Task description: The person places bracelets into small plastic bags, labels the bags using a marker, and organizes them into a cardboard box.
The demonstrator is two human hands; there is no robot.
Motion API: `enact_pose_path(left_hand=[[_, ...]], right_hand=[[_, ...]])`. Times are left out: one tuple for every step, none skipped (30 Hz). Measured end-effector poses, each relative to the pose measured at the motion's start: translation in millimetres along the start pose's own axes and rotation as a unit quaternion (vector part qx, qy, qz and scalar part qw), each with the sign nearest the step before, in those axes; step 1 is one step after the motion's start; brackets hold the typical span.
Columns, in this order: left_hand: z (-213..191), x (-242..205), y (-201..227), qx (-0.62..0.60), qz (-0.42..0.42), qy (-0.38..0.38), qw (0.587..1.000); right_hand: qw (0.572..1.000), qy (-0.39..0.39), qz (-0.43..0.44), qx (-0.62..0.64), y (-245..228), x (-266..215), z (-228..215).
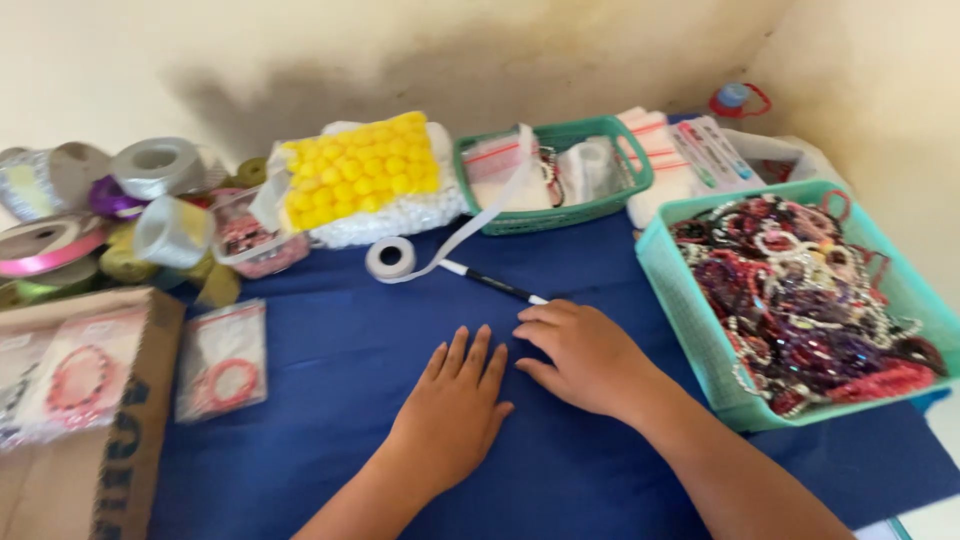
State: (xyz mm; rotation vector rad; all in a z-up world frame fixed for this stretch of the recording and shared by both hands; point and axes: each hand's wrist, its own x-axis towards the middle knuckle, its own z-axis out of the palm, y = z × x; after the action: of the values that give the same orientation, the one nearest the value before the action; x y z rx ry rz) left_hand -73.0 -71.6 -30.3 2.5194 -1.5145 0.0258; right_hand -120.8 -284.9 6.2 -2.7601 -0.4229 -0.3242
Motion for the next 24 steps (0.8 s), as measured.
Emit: enact_pose_path(left_hand=[[-1.5, 5.8, 6.1, -0.002, 0.011, 0.0, 1.0], [-2.9, 11.5, 12.2, -0.002, 0.021, -0.007, 1.0], [-4.3, 16.1, 19.0, -0.003, 0.031, -0.014, 0.999], [-5.1, 24.7, 23.5, -0.006, 0.041, -0.015, 0.999], [-5.8, 32.2, 28.3, -0.021, 0.052, -0.001, 0.998], [-6.8, 39.3, 32.9, -0.036, 0.062, 0.013, 0.997], [-20.0, 50.0, 41.9, -0.036, 0.069, 0.013, 0.997], [-33.5, 60.2, 50.9, -0.07, 0.032, -0.036, 0.996], [-47.1, 69.7, 59.8, -0.103, -0.007, -0.086, 0.991], [-45.4, 81.0, 63.7, -0.103, -0.001, -0.086, 0.991], [-42.7, 91.6, 68.2, -0.132, 0.017, -0.001, 0.991], [-40.0, 102.1, 72.6, -0.161, 0.035, 0.084, 0.983], [-40.2, 115.2, 77.9, -0.163, 0.04, 0.083, 0.982], [-40.5, 128.0, 83.2, -0.178, 0.044, 0.131, 0.974], [-40.4, 139.9, 88.4, -0.193, 0.046, 0.178, 0.964], [-35.0, 152.7, 92.3, -0.195, 0.05, 0.177, 0.963], [-29.9, 165.9, 96.3, -0.218, 0.049, 0.215, 0.951], [-24.9, 179.0, 100.3, -0.242, 0.047, 0.252, 0.936], [-16.7, 189.8, 103.3, -0.244, 0.049, 0.252, 0.935], [-8.6, 200.5, 106.1, -0.222, 0.047, 0.27, 0.936], [-0.6, 211.2, 109.1, -0.2, 0.045, 0.286, 0.936], [2.3, 216.5, 112.1, -0.202, 0.047, 0.286, 0.935], [5.5, 221.4, 114.1, -0.192, 0.029, 0.246, 0.949], [9.3, 226.1, 116.1, -0.182, 0.011, 0.206, 0.962]], right_hand=[[1.0, 0.003, 0.009, -0.004, -0.7, -1.1, -5.6], [0.999, -0.015, 0.031, -0.009, -1.3, -2.0, -11.1], [0.998, -0.034, 0.054, -0.012, -2.4, -3.4, -16.6], [0.997, -0.033, 0.064, -0.015, -2.6, -7.3, -26.1], [0.997, -0.018, 0.077, -0.018, -3.2, -11.0, -34.9], [0.996, -0.003, 0.089, -0.021, -4.3, -14.2, -43.7], [0.995, -0.001, 0.095, -0.024, -4.6, -17.4, -56.1], [0.993, 0.036, 0.111, -0.025, -5.5, -20.2, -68.6], [0.989, 0.072, 0.126, -0.024, -6.5, -22.6, -80.7], [0.988, 0.074, 0.13, -0.027, 1.1, -28.7, -88.9], [0.98, 0.108, 0.166, -0.024, 8.3, -35.9, -96.5], [0.969, 0.141, 0.201, -0.022, 15.4, -43.1, -104.0], [0.968, 0.143, 0.205, -0.025, 23.8, -47.4, -110.8], [0.955, 0.163, 0.245, -0.042, 31.8, -51.7, -117.6], [0.939, 0.183, 0.285, -0.058, 39.3, -56.1, -123.7], [0.938, 0.184, 0.289, -0.06, 46.4, -60.0, -124.1], [0.932, 0.189, 0.299, -0.082, 53.8, -63.6, -125.0], [0.925, 0.194, 0.309, -0.105, 61.0, -66.9, -125.8], [0.925, 0.194, 0.31, -0.107, 65.8, -66.8, -123.1], [0.926, 0.178, 0.311, -0.117, 70.5, -66.5, -120.3], [0.927, 0.161, 0.313, -0.128, 75.1, -66.2, -117.6], [0.926, 0.161, 0.314, -0.13, 80.3, -67.7, -115.4], [0.925, 0.144, 0.324, -0.138, 85.8, -68.6, -112.4], [0.922, 0.127, 0.334, -0.146, 91.4, -69.6, -108.8]])
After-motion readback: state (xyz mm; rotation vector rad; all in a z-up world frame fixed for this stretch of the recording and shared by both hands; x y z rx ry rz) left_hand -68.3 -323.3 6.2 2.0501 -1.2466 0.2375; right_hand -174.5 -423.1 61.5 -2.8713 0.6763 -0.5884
